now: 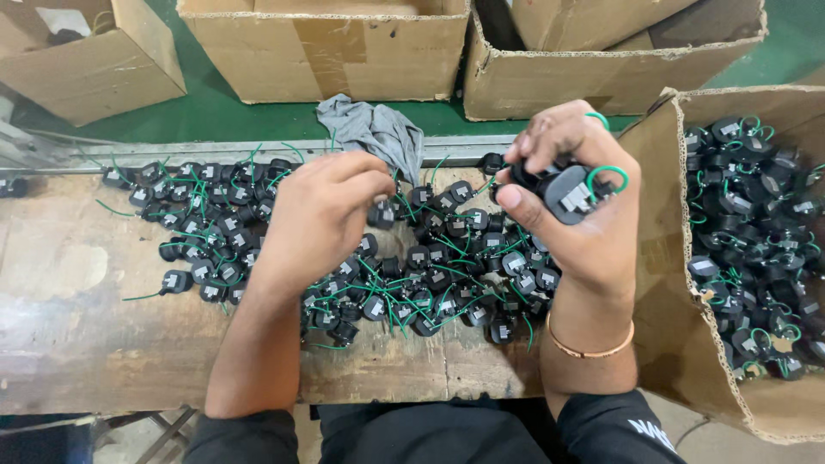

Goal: The person picks up black plug adapters with green wires from a workbench, winds the green wire around each adapter by hand, and places the finished adapters into a cardboard box. They repeatedly gather new adapters from the bench and continue the same wrapping cycle.

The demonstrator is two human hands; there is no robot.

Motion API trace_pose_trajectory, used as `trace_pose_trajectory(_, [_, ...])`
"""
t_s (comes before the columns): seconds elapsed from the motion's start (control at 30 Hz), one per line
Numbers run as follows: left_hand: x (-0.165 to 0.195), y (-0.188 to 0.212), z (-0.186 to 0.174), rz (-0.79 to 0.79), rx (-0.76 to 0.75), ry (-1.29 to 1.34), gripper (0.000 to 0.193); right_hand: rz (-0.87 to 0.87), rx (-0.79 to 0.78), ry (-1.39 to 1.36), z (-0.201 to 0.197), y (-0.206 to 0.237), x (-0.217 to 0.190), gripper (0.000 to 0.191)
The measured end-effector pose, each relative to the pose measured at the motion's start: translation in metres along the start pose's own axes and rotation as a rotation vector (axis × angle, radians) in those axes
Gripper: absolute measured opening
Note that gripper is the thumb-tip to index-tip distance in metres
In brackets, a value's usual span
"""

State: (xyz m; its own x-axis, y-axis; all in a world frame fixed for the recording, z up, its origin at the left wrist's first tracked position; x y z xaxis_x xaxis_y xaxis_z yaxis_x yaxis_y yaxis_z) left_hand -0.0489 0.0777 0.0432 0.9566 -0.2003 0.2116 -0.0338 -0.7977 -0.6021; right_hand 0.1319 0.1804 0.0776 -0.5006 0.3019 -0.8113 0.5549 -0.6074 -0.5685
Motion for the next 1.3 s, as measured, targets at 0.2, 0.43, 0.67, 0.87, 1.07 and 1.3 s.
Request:
trace_pose_trajectory(0.2, [0.02,0.016,-0.056,-0.027,0.445,0.269,0.012,0.251,-0.315,0.079,0.044,-0.001,0.044,0.06])
trace_pose_trajectory(0.43, [0.024,0.025,-0.056,-0.036,0.577,0.187,0.014,0.101,-0.573,-0.009,0.106,0.02,0.057,0.049])
trace_pose_trajectory(0.67, [0.02,0.011,-0.043,0.033,0.357,0.368,0.019,0.154,-0.398,0.121,0.067,0.008,0.058,0.041])
trace_pose_trajectory(0.87, [0.014,0.005,-0.021,-0.071,0.266,0.342,0.035,0.095,-0.359,0.332,0.07,0.007,0.054,0.044])
trace_pose_trajectory(1.07, [0.002,0.011,-0.009,-0.115,0.278,0.589,0.034,0.083,-0.45,0.255,0.08,0.007,0.043,0.043])
trace_pose_trajectory(1.3, [-0.033,0.006,0.041,-0.238,0.072,0.416,0.027,0.057,-0.189,0.119,0.032,0.007,0.01,0.037])
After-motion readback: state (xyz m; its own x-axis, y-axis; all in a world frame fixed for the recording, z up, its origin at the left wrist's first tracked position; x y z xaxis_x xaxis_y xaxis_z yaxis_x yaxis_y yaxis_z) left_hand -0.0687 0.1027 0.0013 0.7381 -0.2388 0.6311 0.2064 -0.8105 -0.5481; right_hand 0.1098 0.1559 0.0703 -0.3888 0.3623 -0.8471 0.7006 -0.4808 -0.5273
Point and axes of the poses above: each hand's wrist, its own y-axis away from the middle knuckle, its own z-axis out of the palm, x = y × z, the point moved 10 cm from there along -y, towards the middle knuckle, and after that the axes turned 15 degrees about -y, right-handed, at the moved point
